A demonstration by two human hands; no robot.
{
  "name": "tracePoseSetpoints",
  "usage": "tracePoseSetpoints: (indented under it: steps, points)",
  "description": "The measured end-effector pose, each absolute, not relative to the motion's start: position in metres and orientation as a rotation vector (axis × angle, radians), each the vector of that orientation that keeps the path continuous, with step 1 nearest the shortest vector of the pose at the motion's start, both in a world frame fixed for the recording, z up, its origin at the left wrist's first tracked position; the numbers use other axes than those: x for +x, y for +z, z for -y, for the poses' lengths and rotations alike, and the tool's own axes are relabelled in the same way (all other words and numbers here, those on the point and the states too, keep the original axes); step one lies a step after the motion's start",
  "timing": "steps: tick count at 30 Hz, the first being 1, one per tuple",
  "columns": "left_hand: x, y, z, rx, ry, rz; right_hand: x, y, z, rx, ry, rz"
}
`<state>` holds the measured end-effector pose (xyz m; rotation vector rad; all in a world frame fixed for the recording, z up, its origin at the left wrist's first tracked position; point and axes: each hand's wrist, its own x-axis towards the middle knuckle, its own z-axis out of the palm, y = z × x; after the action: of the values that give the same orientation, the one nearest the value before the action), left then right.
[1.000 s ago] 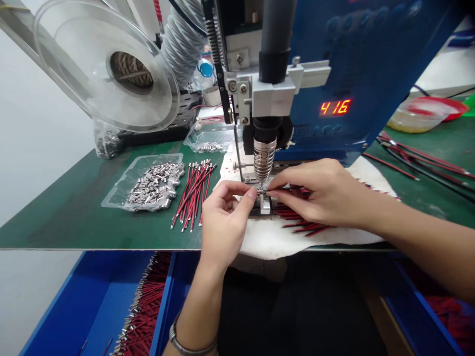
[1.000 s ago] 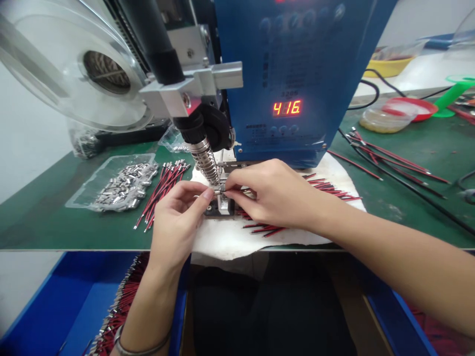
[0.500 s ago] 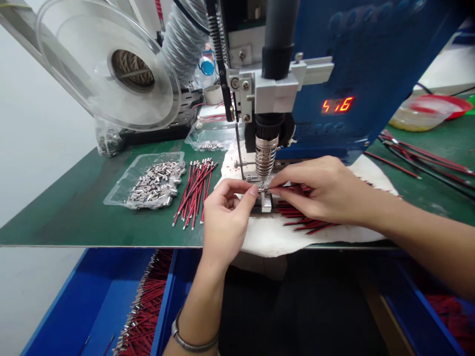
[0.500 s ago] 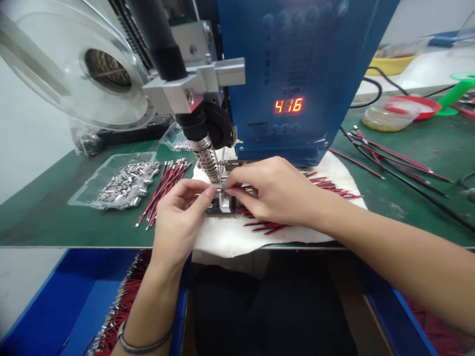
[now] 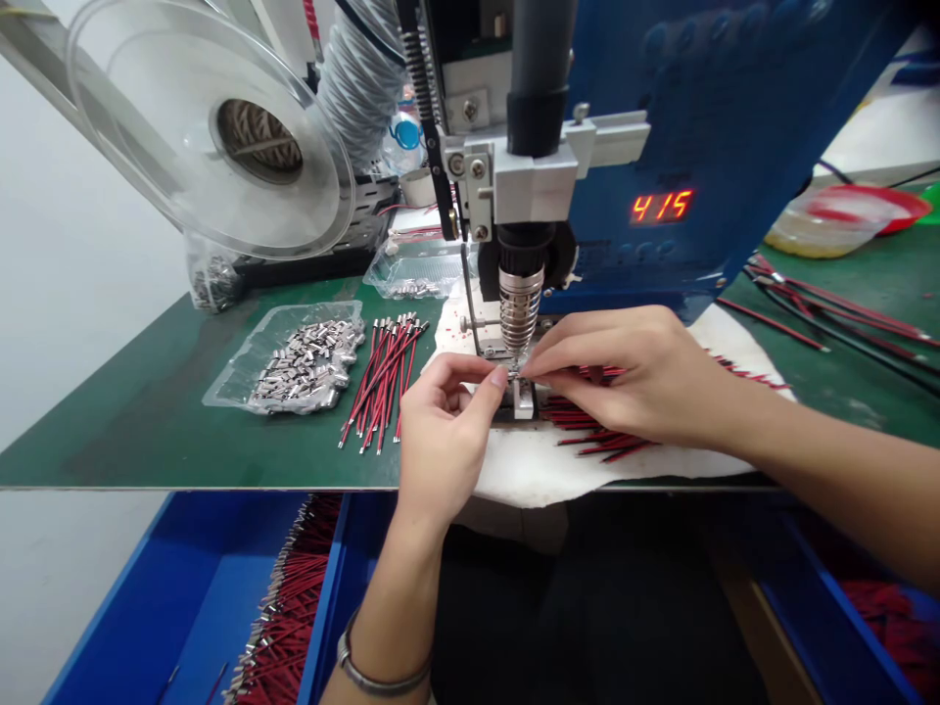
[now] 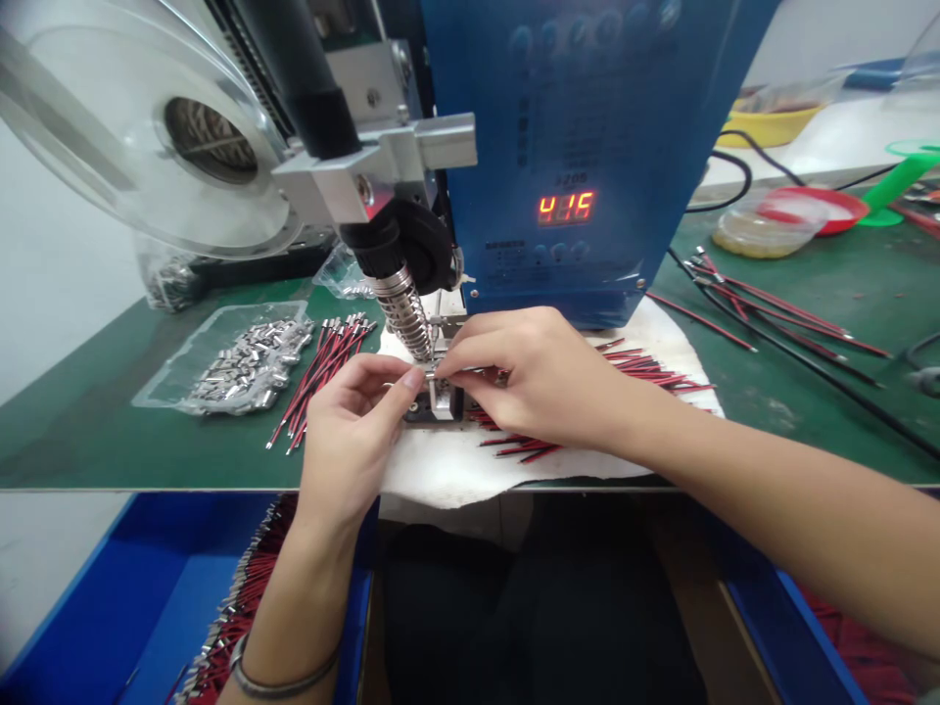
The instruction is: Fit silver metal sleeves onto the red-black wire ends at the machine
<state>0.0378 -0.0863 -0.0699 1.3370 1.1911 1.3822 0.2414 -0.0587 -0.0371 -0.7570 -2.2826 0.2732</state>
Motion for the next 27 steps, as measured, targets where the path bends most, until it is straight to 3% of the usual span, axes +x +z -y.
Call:
tracePoseSetpoints:
  steps: [8,27]
  points:
    - [0.0385,-0.0688,0.0852,1.32,1.379,-1.18,0.2413,-0.0372,0.0583,-0.684,0.201,2.261]
    - [0.0385,-0.0699,0.0839,1.336,1.393,-1.175,0.2485,-0.0409,0.0531,-0.5,-0.358,2.407]
